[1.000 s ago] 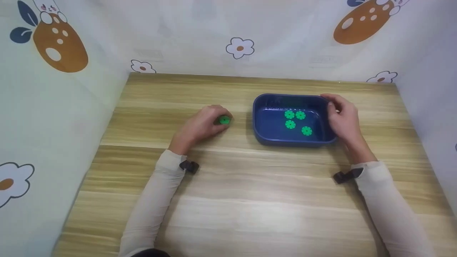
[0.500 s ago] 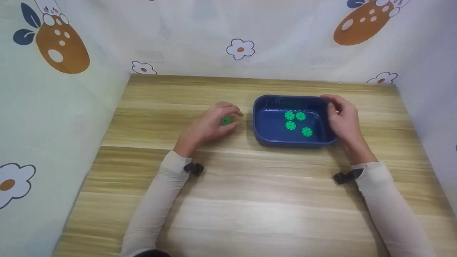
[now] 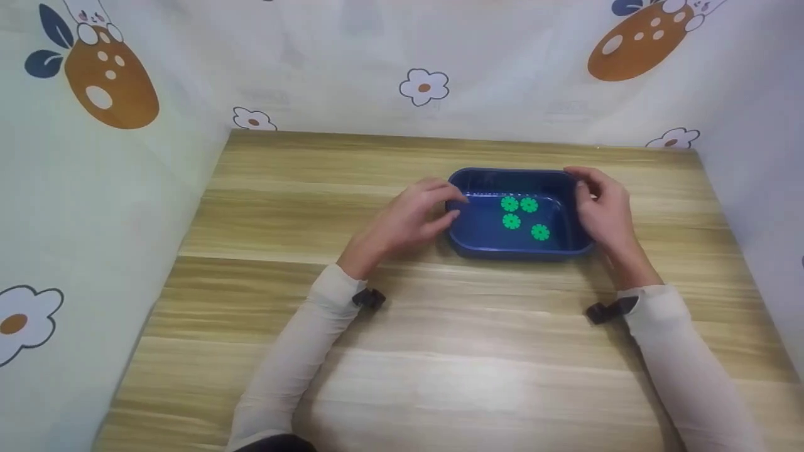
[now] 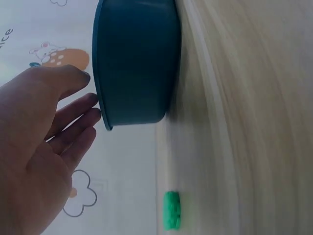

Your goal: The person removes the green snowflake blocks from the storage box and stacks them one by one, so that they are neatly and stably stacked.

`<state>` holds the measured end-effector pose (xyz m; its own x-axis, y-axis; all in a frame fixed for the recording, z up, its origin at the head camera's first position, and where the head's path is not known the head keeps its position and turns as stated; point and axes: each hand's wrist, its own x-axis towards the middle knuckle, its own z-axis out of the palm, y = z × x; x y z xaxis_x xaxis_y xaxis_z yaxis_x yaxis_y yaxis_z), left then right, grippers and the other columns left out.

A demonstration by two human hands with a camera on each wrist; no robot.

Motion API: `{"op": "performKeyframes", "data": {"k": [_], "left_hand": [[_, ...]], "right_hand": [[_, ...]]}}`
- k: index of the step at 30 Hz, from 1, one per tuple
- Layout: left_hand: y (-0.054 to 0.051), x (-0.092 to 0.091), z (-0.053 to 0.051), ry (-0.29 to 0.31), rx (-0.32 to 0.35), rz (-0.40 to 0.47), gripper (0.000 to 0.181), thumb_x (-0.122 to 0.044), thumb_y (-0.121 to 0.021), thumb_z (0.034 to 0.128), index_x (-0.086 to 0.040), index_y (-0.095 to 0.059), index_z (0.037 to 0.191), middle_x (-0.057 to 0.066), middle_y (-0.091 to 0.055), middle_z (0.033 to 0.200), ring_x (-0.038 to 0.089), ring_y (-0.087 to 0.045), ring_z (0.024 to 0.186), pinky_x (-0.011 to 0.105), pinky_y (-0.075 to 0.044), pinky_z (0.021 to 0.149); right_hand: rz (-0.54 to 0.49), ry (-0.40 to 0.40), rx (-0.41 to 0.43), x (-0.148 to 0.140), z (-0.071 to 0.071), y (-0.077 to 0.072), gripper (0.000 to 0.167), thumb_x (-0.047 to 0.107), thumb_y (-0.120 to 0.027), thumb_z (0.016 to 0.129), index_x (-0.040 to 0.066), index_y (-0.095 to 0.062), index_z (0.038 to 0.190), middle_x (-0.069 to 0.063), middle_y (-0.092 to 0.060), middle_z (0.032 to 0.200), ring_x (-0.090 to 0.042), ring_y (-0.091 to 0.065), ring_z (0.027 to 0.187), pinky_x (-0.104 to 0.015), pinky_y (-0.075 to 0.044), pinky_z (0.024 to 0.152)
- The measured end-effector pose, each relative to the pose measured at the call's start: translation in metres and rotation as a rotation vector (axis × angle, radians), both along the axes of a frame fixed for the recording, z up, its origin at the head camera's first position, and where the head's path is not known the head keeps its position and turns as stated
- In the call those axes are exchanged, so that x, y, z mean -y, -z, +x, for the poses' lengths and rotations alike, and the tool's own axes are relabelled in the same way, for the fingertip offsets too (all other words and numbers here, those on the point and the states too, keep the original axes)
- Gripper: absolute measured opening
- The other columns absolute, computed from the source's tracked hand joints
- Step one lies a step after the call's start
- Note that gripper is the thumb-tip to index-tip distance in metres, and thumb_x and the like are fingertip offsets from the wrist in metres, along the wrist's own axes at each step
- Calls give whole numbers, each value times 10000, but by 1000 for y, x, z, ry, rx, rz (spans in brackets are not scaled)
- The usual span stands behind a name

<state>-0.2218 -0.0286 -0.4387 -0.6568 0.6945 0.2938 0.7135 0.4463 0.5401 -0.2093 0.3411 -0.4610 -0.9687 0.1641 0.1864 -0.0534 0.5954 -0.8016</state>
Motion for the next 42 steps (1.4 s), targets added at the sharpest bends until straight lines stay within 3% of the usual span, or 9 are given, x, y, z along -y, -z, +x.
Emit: {"op": "performKeyframes", "data": {"k": [11, 17, 23, 30, 36, 42], "left_hand": [[3, -32, 1, 27, 48, -57, 280, -251, -659, 1086, -163, -734, 1341, -1, -718, 1359, 154, -629, 1315, 301, -503, 1182], [0, -55, -6, 129, 55, -67, 290, -218, -641, 1090, -96, -736, 1335, 36, -732, 1312, 152, -669, 1215, 258, -539, 1108], [-3, -76, -15, 201, 38, -83, 269, -141, -661, 1059, -60, -752, 1299, 82, -757, 1263, 211, -692, 1185, 315, -547, 1088], [-2, -98, -22, 193, 62, -170, 296, -159, -689, 1050, -86, -745, 1331, 68, -748, 1316, 222, -679, 1253, 328, -518, 1138], [5, -106, -24, 151, 93, -280, 350, -212, -689, 1056, -137, -712, 1397, 53, -702, 1397, 230, -617, 1332, 328, -474, 1189], [11, -110, -22, 122, 19, -364, 347, -229, -710, 1039, -170, -720, 1381, 50, -702, 1359, 215, -647, 1262, 330, -536, 1118]], "right_hand": [[5, 3, -2, 1, -1, 2, 377, 112, -486, 1090, 121, -756, 1353, -109, -746, 1370, -101, -640, 1074, -129, -482, 886], [3, 8, 4, 1, -1, 3, 376, 123, -485, 1095, 125, -754, 1358, -112, -744, 1373, -110, -640, 1089, -125, -482, 891], [4, 0, -20, 2, -2, 5, 376, 110, -488, 1084, 126, -767, 1336, -119, -755, 1348, -80, -660, 1010, -109, -489, 833], [10, 5, -47, 1, -4, 7, 373, 78, -495, 1071, 112, -777, 1313, -117, -770, 1314, -54, -668, 979, -98, -499, 818], [3, -2, -36, 1, -3, 4, 370, 101, -491, 1083, 112, -771, 1325, -131, -764, 1323, -65, -665, 997, -109, -501, 828], [2, -4, -19, -2, -2, 3, 371, 126, -486, 1097, 111, -756, 1351, -156, -747, 1351, -123, -657, 1025, -126, -488, 843]]}}
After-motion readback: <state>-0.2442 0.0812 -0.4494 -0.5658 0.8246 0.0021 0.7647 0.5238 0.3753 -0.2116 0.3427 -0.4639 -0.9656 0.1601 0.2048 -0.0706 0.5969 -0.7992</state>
